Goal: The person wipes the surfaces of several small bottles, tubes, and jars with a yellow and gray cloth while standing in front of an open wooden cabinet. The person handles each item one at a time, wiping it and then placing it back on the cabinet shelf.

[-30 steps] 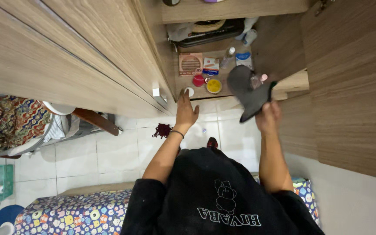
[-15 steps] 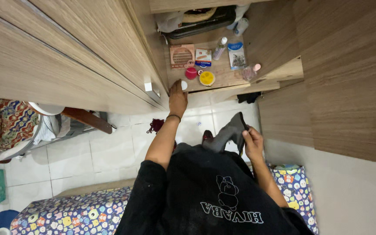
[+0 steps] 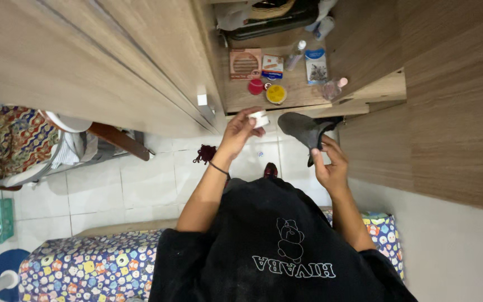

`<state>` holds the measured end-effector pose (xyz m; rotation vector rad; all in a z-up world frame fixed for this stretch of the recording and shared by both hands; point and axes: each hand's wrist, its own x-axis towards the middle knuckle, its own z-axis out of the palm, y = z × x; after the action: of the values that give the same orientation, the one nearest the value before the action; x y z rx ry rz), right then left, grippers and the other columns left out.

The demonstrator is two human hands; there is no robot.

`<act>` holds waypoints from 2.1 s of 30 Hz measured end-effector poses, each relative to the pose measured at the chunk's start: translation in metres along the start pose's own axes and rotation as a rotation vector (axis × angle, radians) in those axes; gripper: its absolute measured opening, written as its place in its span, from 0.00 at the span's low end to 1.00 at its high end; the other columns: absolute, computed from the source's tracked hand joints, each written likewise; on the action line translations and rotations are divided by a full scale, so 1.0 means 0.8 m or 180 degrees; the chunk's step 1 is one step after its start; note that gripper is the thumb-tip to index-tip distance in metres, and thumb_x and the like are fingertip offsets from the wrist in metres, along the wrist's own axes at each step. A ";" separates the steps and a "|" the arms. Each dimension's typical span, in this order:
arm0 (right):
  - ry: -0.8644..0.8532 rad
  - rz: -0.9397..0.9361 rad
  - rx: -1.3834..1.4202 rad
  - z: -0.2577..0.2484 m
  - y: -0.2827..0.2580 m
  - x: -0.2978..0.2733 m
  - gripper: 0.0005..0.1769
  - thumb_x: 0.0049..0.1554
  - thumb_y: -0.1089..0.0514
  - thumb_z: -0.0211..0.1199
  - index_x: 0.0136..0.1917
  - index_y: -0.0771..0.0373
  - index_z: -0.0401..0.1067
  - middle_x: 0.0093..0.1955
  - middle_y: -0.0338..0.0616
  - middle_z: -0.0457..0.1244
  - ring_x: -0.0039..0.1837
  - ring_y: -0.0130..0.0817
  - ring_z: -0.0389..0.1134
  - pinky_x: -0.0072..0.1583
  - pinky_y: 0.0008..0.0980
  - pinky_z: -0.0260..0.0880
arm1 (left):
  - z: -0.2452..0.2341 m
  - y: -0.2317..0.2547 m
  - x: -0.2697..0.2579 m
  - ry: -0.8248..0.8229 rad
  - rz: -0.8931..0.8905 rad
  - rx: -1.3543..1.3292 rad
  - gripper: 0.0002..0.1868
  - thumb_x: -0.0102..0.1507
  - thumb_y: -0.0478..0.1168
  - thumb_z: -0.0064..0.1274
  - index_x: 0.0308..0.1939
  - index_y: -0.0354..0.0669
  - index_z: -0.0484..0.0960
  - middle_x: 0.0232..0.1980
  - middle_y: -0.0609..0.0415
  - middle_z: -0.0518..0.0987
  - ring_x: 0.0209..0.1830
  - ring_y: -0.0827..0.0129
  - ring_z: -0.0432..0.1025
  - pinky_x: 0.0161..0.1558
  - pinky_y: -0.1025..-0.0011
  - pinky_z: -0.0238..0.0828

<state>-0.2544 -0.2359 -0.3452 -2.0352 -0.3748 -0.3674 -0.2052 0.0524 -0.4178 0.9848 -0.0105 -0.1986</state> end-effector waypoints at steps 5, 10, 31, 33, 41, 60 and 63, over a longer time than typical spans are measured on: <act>0.0145 -0.0410 0.0628 0.007 -0.014 0.017 0.07 0.63 0.65 0.63 0.53 0.74 0.73 0.62 0.59 0.68 0.63 0.44 0.70 0.67 0.36 0.68 | 0.033 0.051 -0.037 -0.0333 0.0010 -0.0178 0.28 0.68 0.47 0.55 0.69 0.39 0.71 0.54 0.48 0.82 0.46 0.67 0.78 0.51 0.69 0.76; 0.0118 -0.0727 0.1192 0.027 -0.034 0.022 0.08 0.63 0.67 0.59 0.53 0.76 0.71 0.60 0.60 0.68 0.60 0.40 0.70 0.64 0.35 0.69 | 0.074 0.090 -0.064 -0.0169 0.0803 0.0798 0.27 0.60 0.35 0.70 0.60 0.35 0.77 0.57 0.48 0.79 0.55 0.67 0.75 0.60 0.66 0.74; -0.1210 -0.1336 0.0565 0.050 -0.141 0.072 0.23 0.52 0.68 0.63 0.62 0.76 0.69 0.58 0.63 0.66 0.58 0.55 0.71 0.60 0.40 0.71 | 0.134 0.184 -0.113 0.0462 0.2803 0.3520 0.26 0.52 0.33 0.69 0.54 0.33 0.80 0.56 0.44 0.80 0.53 0.52 0.78 0.55 0.62 0.77; -0.1167 -0.1041 0.0576 0.053 -0.130 0.066 0.24 0.54 0.68 0.64 0.63 0.75 0.68 0.55 0.61 0.67 0.53 0.49 0.73 0.54 0.35 0.74 | 0.137 0.185 -0.113 0.0381 0.2863 0.3503 0.26 0.53 0.34 0.72 0.53 0.33 0.80 0.55 0.45 0.80 0.51 0.52 0.77 0.53 0.62 0.76; -0.0679 -0.1770 0.1274 0.081 -0.083 0.031 0.23 0.66 0.65 0.52 0.73 0.72 0.60 0.74 0.74 0.54 0.77 0.63 0.58 0.77 0.43 0.60 | 0.148 0.190 -0.103 0.0834 0.2844 0.3451 0.26 0.50 0.26 0.66 0.53 0.34 0.80 0.55 0.47 0.79 0.54 0.52 0.75 0.55 0.63 0.75; -0.1305 -0.0847 0.2047 0.033 -0.066 0.099 0.24 0.56 0.65 0.70 0.65 0.68 0.70 0.71 0.54 0.60 0.72 0.42 0.65 0.71 0.39 0.68 | 0.120 0.189 -0.105 -0.0520 0.0716 0.0795 0.29 0.65 0.34 0.62 0.69 0.37 0.73 0.57 0.49 0.80 0.53 0.72 0.76 0.58 0.71 0.76; -0.1353 -0.1259 0.1433 0.030 -0.077 0.108 0.23 0.55 0.66 0.71 0.63 0.67 0.71 0.68 0.58 0.64 0.69 0.46 0.68 0.68 0.39 0.70 | 0.119 0.175 -0.099 -0.0245 0.0704 0.0982 0.23 0.65 0.33 0.64 0.64 0.32 0.79 0.54 0.46 0.82 0.51 0.72 0.77 0.54 0.71 0.78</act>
<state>-0.1990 -0.1771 -0.2722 -1.5769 -1.0338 -0.0675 -0.2700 0.0626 -0.2429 1.2736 -0.2251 -0.0307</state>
